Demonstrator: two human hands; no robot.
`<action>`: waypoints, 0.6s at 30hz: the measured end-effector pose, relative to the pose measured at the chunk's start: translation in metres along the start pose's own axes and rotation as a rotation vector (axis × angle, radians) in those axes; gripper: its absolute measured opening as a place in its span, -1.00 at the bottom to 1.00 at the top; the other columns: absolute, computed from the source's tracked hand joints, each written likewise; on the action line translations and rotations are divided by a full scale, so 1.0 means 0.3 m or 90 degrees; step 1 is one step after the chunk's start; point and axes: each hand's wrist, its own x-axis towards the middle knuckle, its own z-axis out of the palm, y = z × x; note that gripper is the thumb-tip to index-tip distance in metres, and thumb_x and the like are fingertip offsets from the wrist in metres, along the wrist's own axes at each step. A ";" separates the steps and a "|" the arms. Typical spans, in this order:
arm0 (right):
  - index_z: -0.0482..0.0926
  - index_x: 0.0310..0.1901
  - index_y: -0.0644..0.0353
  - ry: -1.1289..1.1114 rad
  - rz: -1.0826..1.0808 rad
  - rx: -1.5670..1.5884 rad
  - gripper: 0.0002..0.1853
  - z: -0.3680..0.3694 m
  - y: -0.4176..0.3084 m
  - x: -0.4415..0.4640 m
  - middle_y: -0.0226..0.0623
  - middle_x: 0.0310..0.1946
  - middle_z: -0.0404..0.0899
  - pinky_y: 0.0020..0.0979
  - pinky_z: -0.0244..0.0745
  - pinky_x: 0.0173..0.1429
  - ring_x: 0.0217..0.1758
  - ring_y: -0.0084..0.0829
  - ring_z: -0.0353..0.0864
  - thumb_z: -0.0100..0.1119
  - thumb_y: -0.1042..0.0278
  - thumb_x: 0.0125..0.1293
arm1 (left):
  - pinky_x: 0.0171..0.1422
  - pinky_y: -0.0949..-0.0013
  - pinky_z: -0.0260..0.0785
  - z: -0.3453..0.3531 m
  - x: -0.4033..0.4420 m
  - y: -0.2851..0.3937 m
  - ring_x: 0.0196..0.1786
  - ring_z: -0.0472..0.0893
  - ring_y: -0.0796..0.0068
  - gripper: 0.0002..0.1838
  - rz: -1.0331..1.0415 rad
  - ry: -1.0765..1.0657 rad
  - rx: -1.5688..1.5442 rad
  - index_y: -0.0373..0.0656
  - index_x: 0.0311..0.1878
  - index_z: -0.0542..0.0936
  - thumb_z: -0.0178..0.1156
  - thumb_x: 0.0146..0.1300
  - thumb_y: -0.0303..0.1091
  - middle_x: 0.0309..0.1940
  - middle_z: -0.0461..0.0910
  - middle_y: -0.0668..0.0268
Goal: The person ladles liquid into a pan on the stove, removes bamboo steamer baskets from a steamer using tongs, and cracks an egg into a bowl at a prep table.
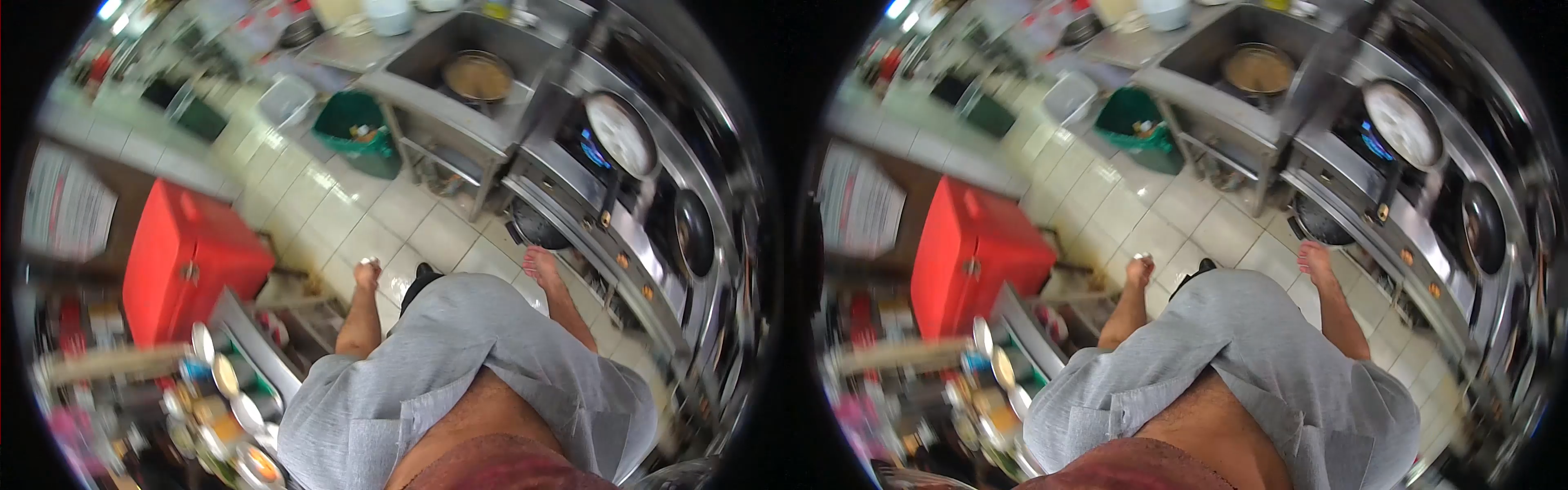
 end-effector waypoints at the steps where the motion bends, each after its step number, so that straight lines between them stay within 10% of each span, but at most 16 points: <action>1: 0.47 -0.02 0.08 0.011 0.001 -0.069 -0.65 0.041 -0.023 -0.037 -0.39 -0.36 0.50 -0.45 0.39 -0.42 -0.43 -0.50 0.49 0.07 0.29 0.10 | -0.53 0.48 0.34 0.088 0.079 0.128 -0.53 0.46 0.54 -0.88 0.040 0.012 0.044 -0.25 -0.32 0.49 0.01 0.05 -0.58 -0.50 0.51 0.33; 5: 0.44 0.06 0.18 -0.010 -0.095 -0.246 -0.58 0.180 -0.156 -0.132 -0.23 -0.23 0.56 -0.37 0.46 -0.33 -0.29 -0.34 0.57 0.03 0.33 0.12 | -0.31 0.44 0.46 0.393 0.604 0.653 -0.37 0.52 0.50 -0.84 0.104 -0.132 0.147 -0.16 -0.19 0.49 0.13 0.12 -0.48 -0.42 0.48 0.37; 10: 0.40 0.09 0.24 0.107 -0.458 -0.428 -0.66 0.308 -0.617 -0.462 -0.18 -0.14 0.50 -0.37 0.39 0.02 -0.07 -0.26 0.48 -0.07 0.48 0.28 | 0.00 0.07 0.37 0.877 0.609 1.121 0.02 0.43 0.16 -0.05 0.090 0.049 0.325 -0.17 0.32 -0.11 0.32 -0.05 -0.48 0.20 0.19 -0.01; 14: 0.43 0.03 0.22 0.296 -0.750 -0.658 -0.48 0.401 -1.009 -0.895 -0.17 -0.11 0.46 -0.31 0.42 -0.03 -0.07 -0.14 0.46 0.03 0.69 -0.08 | 0.20 0.20 0.27 0.931 1.065 0.829 0.08 0.42 0.18 -0.12 0.380 -0.308 0.359 -0.31 0.33 0.03 0.33 -0.02 -0.42 0.18 0.30 0.09; 18: 0.49 -0.13 0.26 0.438 -0.774 -0.809 -0.58 0.478 -1.127 -1.107 -0.25 -0.36 0.45 -0.33 0.40 -0.31 -0.27 -0.28 0.46 0.17 0.46 -0.16 | 0.18 0.22 0.29 1.144 0.680 0.534 0.08 0.43 0.21 -0.14 0.681 -0.119 0.612 -0.24 0.33 0.06 0.30 0.00 -0.30 0.15 0.34 0.09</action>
